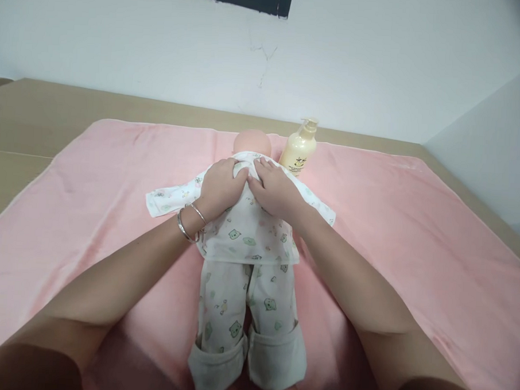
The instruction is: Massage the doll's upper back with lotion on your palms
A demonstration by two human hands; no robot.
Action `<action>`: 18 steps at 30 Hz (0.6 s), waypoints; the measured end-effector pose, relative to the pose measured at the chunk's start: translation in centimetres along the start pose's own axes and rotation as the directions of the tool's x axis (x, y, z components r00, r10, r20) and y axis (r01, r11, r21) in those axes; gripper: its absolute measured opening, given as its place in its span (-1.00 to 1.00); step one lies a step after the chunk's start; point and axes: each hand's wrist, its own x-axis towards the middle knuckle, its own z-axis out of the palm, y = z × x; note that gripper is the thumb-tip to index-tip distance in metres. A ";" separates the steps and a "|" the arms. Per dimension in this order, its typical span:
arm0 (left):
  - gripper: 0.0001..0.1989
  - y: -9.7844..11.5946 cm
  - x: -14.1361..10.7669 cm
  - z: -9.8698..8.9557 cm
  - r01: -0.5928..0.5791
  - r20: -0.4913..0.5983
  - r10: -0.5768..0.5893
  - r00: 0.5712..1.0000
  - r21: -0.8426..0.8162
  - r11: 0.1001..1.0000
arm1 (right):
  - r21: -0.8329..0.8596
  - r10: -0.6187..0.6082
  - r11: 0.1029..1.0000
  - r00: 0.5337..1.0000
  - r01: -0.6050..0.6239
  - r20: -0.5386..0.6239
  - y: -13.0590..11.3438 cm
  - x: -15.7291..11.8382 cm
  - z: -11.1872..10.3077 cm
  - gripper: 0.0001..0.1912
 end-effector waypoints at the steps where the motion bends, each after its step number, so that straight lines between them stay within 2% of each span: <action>1: -0.56 0.0 0.0 0.0 -0.002 -0.004 0.002 1.000 -0.002 1.000 | -0.003 0.003 1.000 1.000 -0.003 -0.022 0.3 0.3 0.4 -0.37; 7: -0.57 0.2 -0.1 -0.1 -0.010 -0.009 0.010 1.000 -0.002 1.000 | 0.006 0.001 1.000 0.994 0.000 -0.113 1.0 0.8 2.0 -0.35; 18: -0.54 0.3 -0.3 -0.1 -0.016 -0.001 0.016 1.000 0.042 0.999 | 0.015 0.000 1.000 0.993 0.001 -0.119 1.2 0.9 2.2 -0.35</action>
